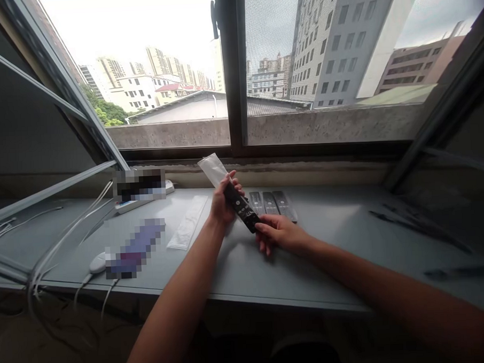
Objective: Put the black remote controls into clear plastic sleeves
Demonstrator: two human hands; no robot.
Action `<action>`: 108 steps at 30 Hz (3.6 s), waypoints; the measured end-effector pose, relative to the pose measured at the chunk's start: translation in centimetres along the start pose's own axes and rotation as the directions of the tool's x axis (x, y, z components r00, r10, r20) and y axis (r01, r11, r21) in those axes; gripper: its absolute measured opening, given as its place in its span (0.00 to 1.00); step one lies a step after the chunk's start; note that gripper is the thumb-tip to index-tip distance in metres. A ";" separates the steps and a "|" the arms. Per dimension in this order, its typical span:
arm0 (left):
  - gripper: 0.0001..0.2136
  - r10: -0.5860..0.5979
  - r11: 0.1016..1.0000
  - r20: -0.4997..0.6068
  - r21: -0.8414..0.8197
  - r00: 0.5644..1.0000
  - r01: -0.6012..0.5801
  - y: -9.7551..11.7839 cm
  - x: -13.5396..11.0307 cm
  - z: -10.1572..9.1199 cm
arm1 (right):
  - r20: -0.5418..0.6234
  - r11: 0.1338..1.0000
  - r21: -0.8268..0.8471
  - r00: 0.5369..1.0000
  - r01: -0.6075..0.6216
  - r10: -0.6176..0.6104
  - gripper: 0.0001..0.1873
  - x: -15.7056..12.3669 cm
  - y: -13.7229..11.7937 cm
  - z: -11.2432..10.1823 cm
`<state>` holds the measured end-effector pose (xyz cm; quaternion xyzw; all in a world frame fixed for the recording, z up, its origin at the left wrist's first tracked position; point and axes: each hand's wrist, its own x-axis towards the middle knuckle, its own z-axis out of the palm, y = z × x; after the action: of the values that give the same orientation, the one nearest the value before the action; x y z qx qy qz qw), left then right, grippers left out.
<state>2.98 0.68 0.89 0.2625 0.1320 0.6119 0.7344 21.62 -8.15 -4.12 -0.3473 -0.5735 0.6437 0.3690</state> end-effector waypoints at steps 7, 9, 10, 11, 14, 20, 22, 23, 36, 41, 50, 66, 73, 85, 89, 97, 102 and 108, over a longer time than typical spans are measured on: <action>0.15 -0.228 0.954 0.167 0.237 0.959 0.185 -2.6 -1.1 0.5 | -0.143 0.987 0.141 0.988 0.073 -0.052 0.30 0.6 0.3 -0.5; 0.17 -0.283 0.928 0.160 0.297 0.946 0.227 -2.9 -1.3 0.6 | -0.158 0.985 0.152 0.986 0.087 -0.063 0.30 0.7 0.4 -0.6; 0.17 -0.290 0.924 0.144 0.298 0.946 0.238 -2.9 -1.3 0.6 | -0.158 0.985 0.148 0.985 0.089 -0.065 0.30 0.7 0.4 -0.6; 0.16 -0.279 0.929 0.121 0.283 0.953 0.237 -2.7 -1.2 0.6 | -0.156 0.986 0.139 0.986 0.087 -0.065 0.30 0.7 0.4 -0.6; 0.12 -0.126 0.979 0.004 0.165 0.992 0.124 -2.0 -0.6 0.5 | -0.136 0.993 0.096 0.989 0.066 -0.053 0.28 0.5 0.3 -0.4; 0.09 0.072 0.997 -0.156 0.002 0.985 -0.072 -0.3 0.6 0.1 | -0.083 0.999 0.026 0.996 0.024 -0.022 0.24 0.2 -0.1 0.0; 0.07 0.055 0.998 -0.146 0.009 0.988 -0.055 -0.2 0.7 0.0 | -0.073 1.000 0.027 0.997 0.014 -0.012 0.22 0.2 -0.1 0.0; 0.06 0.044 0.999 -0.123 0.013 0.991 -0.043 -0.4 0.6 0.0 | -0.078 0.999 0.037 0.997 0.011 -0.008 0.21 0.2 -0.1 0.0; 0.12 -0.125 0.965 0.047 0.239 0.991 0.110 -3.4 -0.3 -0.2 | -0.211 0.985 0.081 0.969 0.149 -0.129 0.25 0.1 -0.2 0.1; 0.09 -0.153 0.960 -0.007 0.237 0.988 0.150 -2.8 -0.6 0.5 | -0.206 0.996 0.043 0.976 0.082 -0.072 0.23 -0.1 -0.6 0.1; 0.01 -0.056 0.998 -0.236 -0.027 0.970 0.051 -0.9 0.8 0.1 | -0.172 0.993 -0.097 0.981 0.069 -0.085 0.22 -0.3 -0.7 0.3; 0.05 -0.184 0.966 -0.036 0.178 0.982 0.188 -3.2 -0.9 0.9 | -0.272 0.988 -0.090 0.951 0.124 -0.144 0.23 0.1 -0.6 0.3; 0.06 -0.210 0.967 -0.043 0.140 0.977 0.214 -2.5 -0.4 0.7 | -0.219 0.994 -0.109 0.975 0.006 -0.030 0.26 -0.1 -0.9 0.3; 0.10 -0.060 0.996 -0.262 -0.074 0.963 0.042 -0.9 1.3 -0.5 | -0.191 0.978 -0.204 0.979 0.032 -0.072 0.27 -0.5 -1.0 0.5; 0.10 -0.082 0.994 -0.235 -0.089 0.969 0.062 -1.0 0.9 0.1 | -0.143 0.974 -0.223 0.988 0.028 -0.061 0.24 -0.5 -1.0 0.5; 0.08 -0.195 0.973 -0.044 0.113 0.980 0.199 -3.3 -0.3 0.4 | -0.180 0.986 -0.157 0.980 0.060 -0.089 0.31 -0.4 -1.2 0.7; 0.10 -0.207 0.972 -0.060 0.105 0.977 0.212 -2.9 -0.2 0.4 | -0.191 0.989 -0.141 0.979 0.051 -0.077 0.31 -0.2 -1.0 0.4; 0.18 -0.134 0.989 -0.167 0.039 0.977 0.143 -1.6 0.5 0.1 | -0.203 0.990 -0.127 0.976 0.055 -0.080 0.30 -0.3 -0.9 0.1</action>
<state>4.49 0.93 0.17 0.2202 0.2254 0.5751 0.7550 21.71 -8.42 -3.23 -0.4142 -0.5813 0.5552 0.4269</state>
